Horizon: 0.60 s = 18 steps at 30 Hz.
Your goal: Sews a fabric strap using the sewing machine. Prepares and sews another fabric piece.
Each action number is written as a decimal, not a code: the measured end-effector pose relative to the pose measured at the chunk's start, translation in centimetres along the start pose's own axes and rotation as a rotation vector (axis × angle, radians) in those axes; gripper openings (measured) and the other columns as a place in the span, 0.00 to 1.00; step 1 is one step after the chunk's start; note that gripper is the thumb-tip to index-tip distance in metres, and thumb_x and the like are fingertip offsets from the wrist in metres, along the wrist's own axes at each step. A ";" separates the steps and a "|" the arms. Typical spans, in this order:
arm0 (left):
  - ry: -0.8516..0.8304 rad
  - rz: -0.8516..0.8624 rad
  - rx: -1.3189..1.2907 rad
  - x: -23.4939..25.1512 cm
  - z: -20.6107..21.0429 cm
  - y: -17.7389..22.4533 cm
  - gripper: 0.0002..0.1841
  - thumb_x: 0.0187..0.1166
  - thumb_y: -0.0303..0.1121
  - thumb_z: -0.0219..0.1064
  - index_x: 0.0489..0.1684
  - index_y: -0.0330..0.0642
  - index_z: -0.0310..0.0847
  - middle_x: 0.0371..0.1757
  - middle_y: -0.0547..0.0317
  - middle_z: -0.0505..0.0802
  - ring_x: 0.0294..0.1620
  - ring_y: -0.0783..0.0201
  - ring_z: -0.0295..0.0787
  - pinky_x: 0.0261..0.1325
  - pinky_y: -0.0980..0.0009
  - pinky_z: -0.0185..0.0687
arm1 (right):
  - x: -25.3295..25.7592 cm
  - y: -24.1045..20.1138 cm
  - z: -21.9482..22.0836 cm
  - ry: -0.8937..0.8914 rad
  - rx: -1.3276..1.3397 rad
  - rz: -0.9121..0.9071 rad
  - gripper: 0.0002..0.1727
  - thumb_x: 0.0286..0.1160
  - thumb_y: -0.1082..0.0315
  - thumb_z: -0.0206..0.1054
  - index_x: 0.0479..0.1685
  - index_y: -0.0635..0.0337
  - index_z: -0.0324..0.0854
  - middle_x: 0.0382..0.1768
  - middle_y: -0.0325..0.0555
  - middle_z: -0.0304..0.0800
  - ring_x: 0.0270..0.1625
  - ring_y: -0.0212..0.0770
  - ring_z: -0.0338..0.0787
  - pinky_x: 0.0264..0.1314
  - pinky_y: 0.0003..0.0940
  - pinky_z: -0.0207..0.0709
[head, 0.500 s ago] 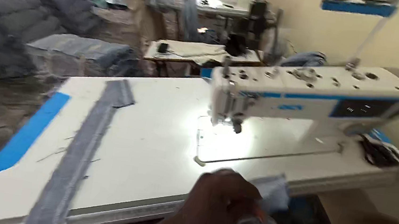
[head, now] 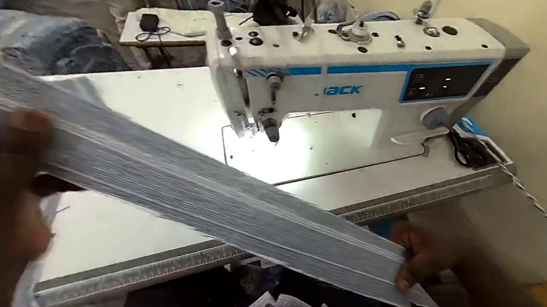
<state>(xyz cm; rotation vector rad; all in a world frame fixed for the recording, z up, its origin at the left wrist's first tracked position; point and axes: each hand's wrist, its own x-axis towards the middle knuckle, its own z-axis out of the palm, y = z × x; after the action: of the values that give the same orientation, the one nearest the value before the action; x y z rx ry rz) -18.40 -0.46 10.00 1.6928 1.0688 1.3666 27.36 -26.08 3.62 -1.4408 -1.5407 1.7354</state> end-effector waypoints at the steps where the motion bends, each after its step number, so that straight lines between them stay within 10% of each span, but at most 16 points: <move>1: 0.054 -0.047 0.045 1.1 -2.7 -1.8 0.18 0.85 0.47 0.67 0.66 0.50 0.77 0.51 0.67 0.89 0.43 0.69 0.91 0.43 0.67 0.92 | -0.3 0.5 0.3 -0.021 -0.009 0.093 0.14 0.50 0.62 0.88 0.23 0.56 0.87 0.18 0.36 0.89 0.19 0.26 0.86 0.22 0.22 0.80; 5: 0.165 -0.153 0.413 4.8 -13.6 -8.1 0.28 0.83 0.58 0.64 0.73 0.51 0.72 0.60 0.66 0.85 0.50 0.74 0.87 0.55 0.66 0.87 | 0.9 2.5 1.7 -0.192 -0.233 0.267 0.20 0.64 0.49 0.83 0.26 0.57 0.86 0.19 0.37 0.86 0.20 0.30 0.83 0.27 0.31 0.79; 9: 0.050 -0.095 0.815 2.4 -10.5 -2.4 0.25 0.88 0.49 0.61 0.67 0.33 0.76 0.58 0.28 0.86 0.54 0.35 0.86 0.59 0.29 0.76 | 4.8 -1.2 5.6 -0.155 -0.889 0.278 0.21 0.73 0.47 0.76 0.48 0.57 0.90 0.42 0.55 0.92 0.47 0.59 0.91 0.52 0.66 0.82; 13: -0.440 0.192 0.399 -5.6 0.4 3.4 0.06 0.80 0.33 0.66 0.46 0.43 0.87 0.38 0.64 0.91 0.33 0.70 0.88 0.37 0.68 0.89 | 9.7 -6.8 9.8 0.357 -0.659 -0.352 0.39 0.69 0.35 0.74 0.79 0.42 0.79 0.69 0.34 0.86 0.70 0.33 0.86 0.71 0.41 0.84; 15: -0.504 0.246 0.086 -8.2 4.2 3.8 0.05 0.79 0.37 0.72 0.43 0.48 0.91 0.37 0.70 0.92 0.33 0.73 0.88 0.36 0.75 0.90 | 13.3 -8.3 11.9 0.419 -0.252 -0.668 0.36 0.65 0.45 0.81 0.73 0.50 0.83 0.67 0.35 0.88 0.69 0.31 0.87 0.70 0.36 0.87; 18: -0.351 0.061 -0.147 -9.4 6.5 3.4 0.06 0.76 0.30 0.76 0.45 0.42 0.91 0.34 0.60 0.94 0.26 0.67 0.88 0.29 0.74 0.89 | 15.3 -8.4 14.6 0.414 0.042 -0.615 0.10 0.69 0.59 0.82 0.40 0.54 0.93 0.36 0.34 0.95 0.35 0.29 0.93 0.37 0.29 0.91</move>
<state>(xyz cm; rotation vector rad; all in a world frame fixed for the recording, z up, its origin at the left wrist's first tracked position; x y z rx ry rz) -12.40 -10.55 8.06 1.7833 0.7071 1.1004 6.18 -17.85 2.63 -1.0574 -1.4897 1.0288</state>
